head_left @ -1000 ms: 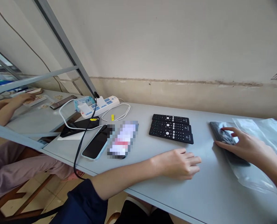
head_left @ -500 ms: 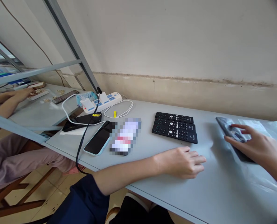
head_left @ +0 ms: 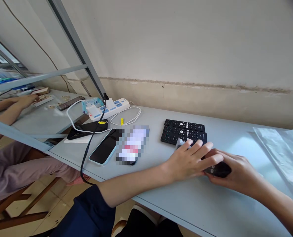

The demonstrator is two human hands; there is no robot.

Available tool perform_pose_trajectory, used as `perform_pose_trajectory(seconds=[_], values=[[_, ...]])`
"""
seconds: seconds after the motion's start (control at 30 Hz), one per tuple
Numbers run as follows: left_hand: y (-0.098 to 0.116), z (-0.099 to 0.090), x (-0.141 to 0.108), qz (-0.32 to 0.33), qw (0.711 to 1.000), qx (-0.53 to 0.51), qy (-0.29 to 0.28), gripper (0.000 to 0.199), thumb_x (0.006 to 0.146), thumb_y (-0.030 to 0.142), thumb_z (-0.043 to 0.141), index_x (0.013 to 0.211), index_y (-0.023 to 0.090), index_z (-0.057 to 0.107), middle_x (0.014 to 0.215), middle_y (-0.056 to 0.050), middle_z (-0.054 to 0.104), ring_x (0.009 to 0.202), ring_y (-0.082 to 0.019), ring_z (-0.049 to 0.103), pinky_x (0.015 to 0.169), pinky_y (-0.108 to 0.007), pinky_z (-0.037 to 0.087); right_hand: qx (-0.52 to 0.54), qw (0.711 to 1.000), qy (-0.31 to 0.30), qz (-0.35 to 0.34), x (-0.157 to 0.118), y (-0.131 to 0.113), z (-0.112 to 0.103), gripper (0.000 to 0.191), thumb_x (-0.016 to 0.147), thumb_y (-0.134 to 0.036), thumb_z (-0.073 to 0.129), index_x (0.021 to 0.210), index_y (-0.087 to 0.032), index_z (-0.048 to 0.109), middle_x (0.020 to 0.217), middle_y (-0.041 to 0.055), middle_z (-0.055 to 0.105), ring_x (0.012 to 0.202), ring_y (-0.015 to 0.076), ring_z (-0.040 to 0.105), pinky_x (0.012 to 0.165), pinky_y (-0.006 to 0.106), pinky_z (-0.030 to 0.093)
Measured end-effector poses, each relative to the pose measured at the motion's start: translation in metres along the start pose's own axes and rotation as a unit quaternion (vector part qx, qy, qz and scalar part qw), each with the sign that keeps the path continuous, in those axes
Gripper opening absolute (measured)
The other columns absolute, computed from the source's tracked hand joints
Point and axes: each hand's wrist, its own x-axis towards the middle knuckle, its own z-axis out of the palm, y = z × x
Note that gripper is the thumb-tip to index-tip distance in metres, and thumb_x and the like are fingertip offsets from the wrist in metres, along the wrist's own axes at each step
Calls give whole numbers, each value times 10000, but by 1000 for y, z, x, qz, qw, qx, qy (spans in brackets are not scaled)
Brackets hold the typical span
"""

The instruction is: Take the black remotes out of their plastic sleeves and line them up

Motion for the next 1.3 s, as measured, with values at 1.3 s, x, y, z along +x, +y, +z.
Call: perform_pose_trajectory(seconds=[1.3], values=[[-23,12,3,-262,960,-90,28,483,780,535,648,1098,190,534,920,-25,665,786,-176,654,692,-273,461,335,832,136,422,10,21,-46,345,706,-528,599,792,-210,702,983,82,676,697,211,639,557,326,534]])
